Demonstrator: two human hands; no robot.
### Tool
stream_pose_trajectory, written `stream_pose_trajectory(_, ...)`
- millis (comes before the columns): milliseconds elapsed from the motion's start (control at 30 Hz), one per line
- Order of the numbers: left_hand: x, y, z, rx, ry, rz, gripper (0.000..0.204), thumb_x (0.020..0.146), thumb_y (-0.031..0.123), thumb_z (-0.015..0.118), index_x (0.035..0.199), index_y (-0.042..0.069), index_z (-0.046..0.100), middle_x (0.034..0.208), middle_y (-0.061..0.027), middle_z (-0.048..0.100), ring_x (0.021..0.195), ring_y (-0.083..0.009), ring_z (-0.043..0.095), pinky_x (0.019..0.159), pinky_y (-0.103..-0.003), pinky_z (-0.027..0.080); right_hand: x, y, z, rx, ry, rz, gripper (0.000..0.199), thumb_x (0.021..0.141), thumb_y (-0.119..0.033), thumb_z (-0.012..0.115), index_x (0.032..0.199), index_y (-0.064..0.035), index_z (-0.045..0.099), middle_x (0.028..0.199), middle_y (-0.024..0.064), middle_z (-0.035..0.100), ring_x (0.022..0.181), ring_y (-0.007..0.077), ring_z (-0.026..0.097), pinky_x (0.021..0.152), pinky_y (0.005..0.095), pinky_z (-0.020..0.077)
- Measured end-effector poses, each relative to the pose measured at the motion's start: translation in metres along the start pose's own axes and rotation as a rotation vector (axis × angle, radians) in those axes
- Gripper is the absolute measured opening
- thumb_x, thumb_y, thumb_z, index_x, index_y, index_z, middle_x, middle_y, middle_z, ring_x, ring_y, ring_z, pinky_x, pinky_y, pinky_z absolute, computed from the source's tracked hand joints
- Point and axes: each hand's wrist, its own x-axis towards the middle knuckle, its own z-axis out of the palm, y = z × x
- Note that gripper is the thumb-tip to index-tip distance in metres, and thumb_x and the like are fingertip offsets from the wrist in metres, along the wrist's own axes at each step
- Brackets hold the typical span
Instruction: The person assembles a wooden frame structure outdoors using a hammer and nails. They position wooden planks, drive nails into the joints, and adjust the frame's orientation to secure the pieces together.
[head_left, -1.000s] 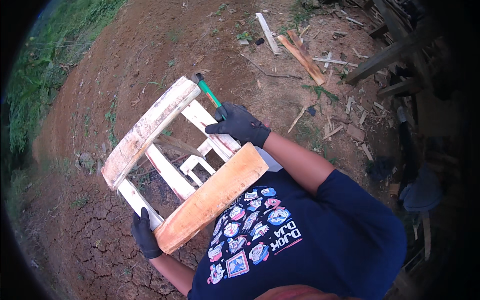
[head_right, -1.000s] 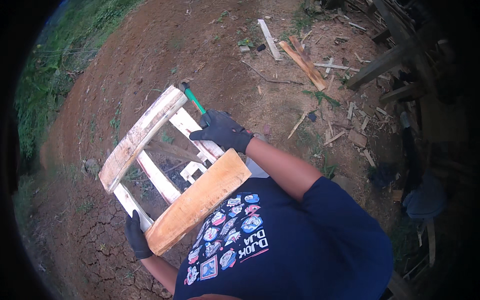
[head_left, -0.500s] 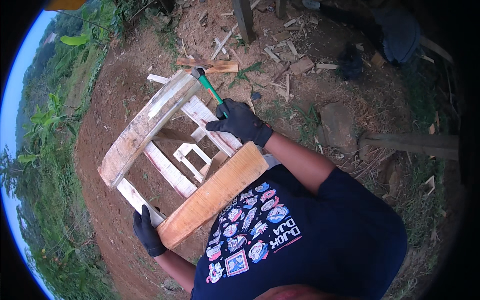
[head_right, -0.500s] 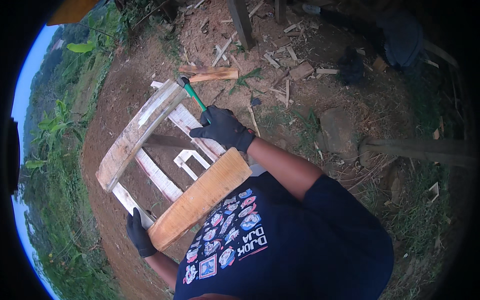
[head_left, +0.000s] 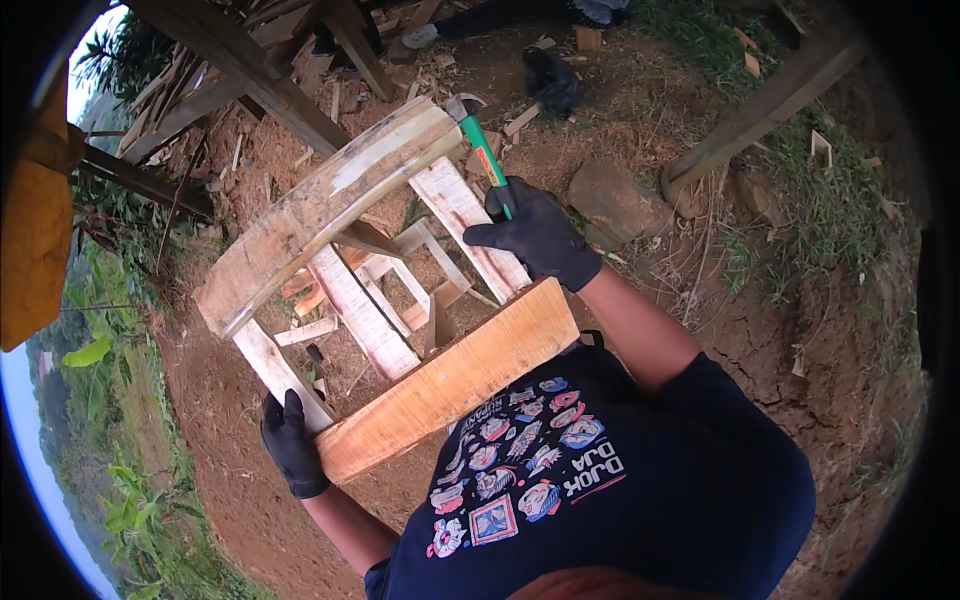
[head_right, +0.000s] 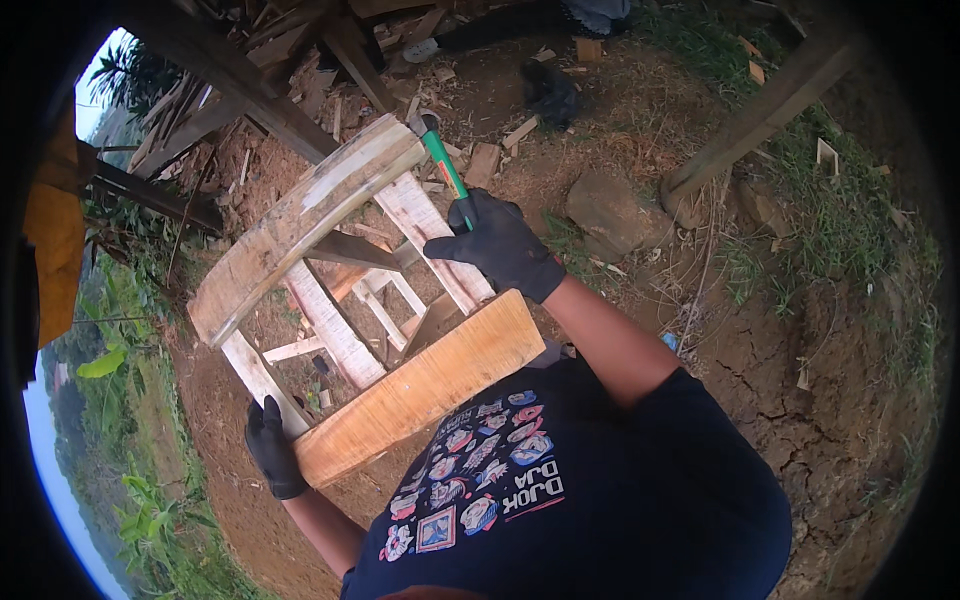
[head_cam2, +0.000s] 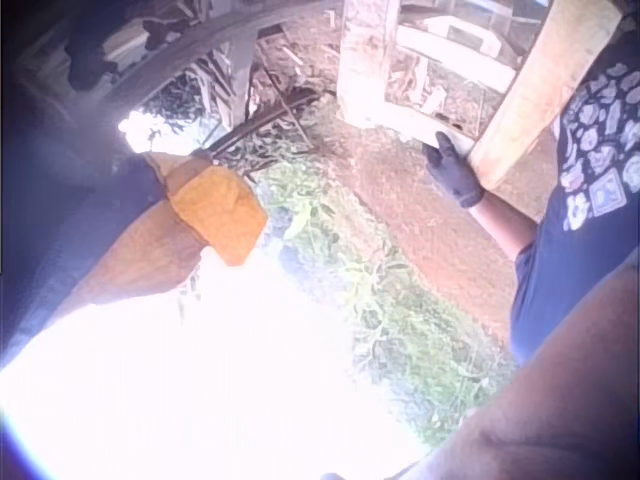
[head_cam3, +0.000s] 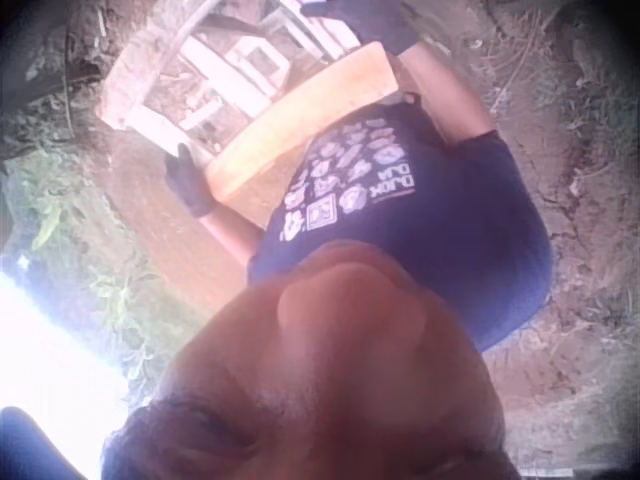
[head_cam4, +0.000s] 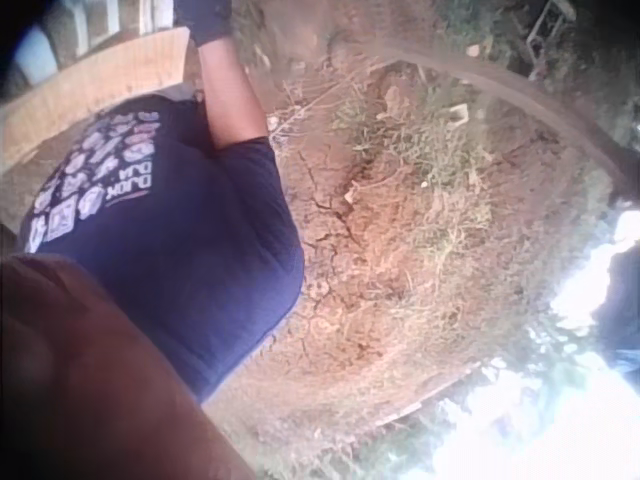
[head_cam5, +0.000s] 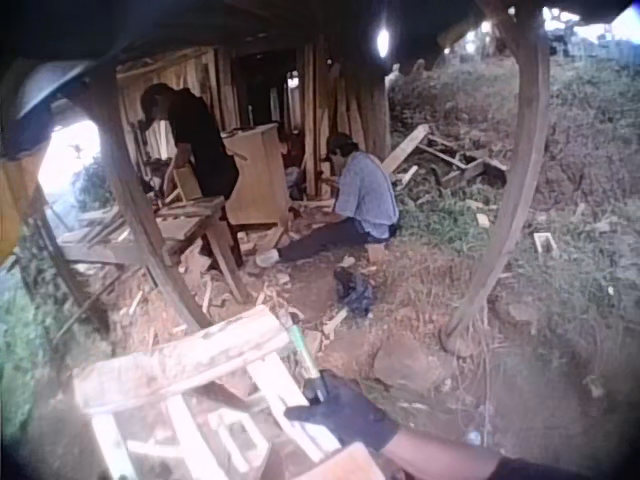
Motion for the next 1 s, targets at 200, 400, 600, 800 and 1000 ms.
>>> stream_pose_trajectory(200, 0.078, 0.072, 0.02, -0.13, -0.184, 0.185, 0.042, 0.105, 0.025, 0.066, 0.135, -0.005, 0.067, 0.115, -0.0129, 0.077, 0.102, -0.0225, 0.071, 0.094, -0.039, 0.054, -0.024, -0.041, -0.039, -0.073, 0.308, 0.074, 0.05, 0.073, -0.031, 0.097, 0.098, -0.005, 0.063, 0.085, 0.0051, 0.063, 0.078, 0.0155, 0.06, 0.074, 0.0352, 0.0516)
stream_pose_trajectory(400, 0.145, 0.163, 0.057, -0.228, -0.355, 0.317, 0.048, 0.103, 0.032, 0.069, 0.134, -0.005, 0.069, 0.114, -0.0123, 0.077, 0.101, -0.0169, 0.069, 0.097, -0.035, 0.053, -0.031, -0.078, -0.107, 0.287, 0.526, -0.025, 0.032, 0.085, -0.003, 0.088, 0.103, -0.0076, 0.062, 0.094, -0.0033, 0.058, 0.084, 0.0074, 0.058, 0.074, 0.0275, 0.0503)
stream_pose_trajectory(600, 0.199, 0.264, 0.148, -0.395, -0.526, 0.475, 0.059, 0.097, 0.041, 0.076, 0.128, -0.009, 0.072, 0.11, -0.0102, 0.077, 0.101, -0.014, 0.067, 0.096, -0.031, 0.051, -0.012, -0.105, -0.193, 0.239, 0.673, -0.007, 0.025, 0.091, -0.018, 0.085, 0.105, -0.0093, 0.066, 0.089, 0.0002, 0.067, 0.071, 0.0084, 0.064, 0.065, 0.0296, 0.0513)
stream_pose_trajectory(800, 0.243, 0.383, 0.255, -0.537, -0.837, 0.722, 0.053, 0.096, 0.049, 0.076, 0.117, 0.0, 0.08, 0.106, -0.0115, 0.079, 0.097, -0.0142, 0.071, 0.093, -0.032, 0.053, 0.031, -0.104, -0.292, 0.062, 0.871, 0.118, 0.036, 0.091, -0.038, 0.084, 0.108, -0.009, 0.07, 0.091, -0.0003, 0.066, 0.077, 0.0074, 0.062, 0.072, 0.029, 0.0497)
stream_pose_trajectory(1000, 0.274, 0.493, 0.36, -0.184, -0.862, 0.787, 0.044, 0.108, 0.029, 0.061, 0.141, 0.001, 0.068, 0.138, -0.0102, 0.07, 0.126, -0.0168, 0.065, 0.11, -0.032, 0.047, 0.087, -0.063, -0.418, 0.015, 0.757, 0.137, 0.03, 0.092, -0.04, 0.082, 0.097, -0.0137, 0.069, 0.088, -0.0037, 0.061, 0.079, 0.0062, 0.058, 0.073, 0.0272, 0.0469)
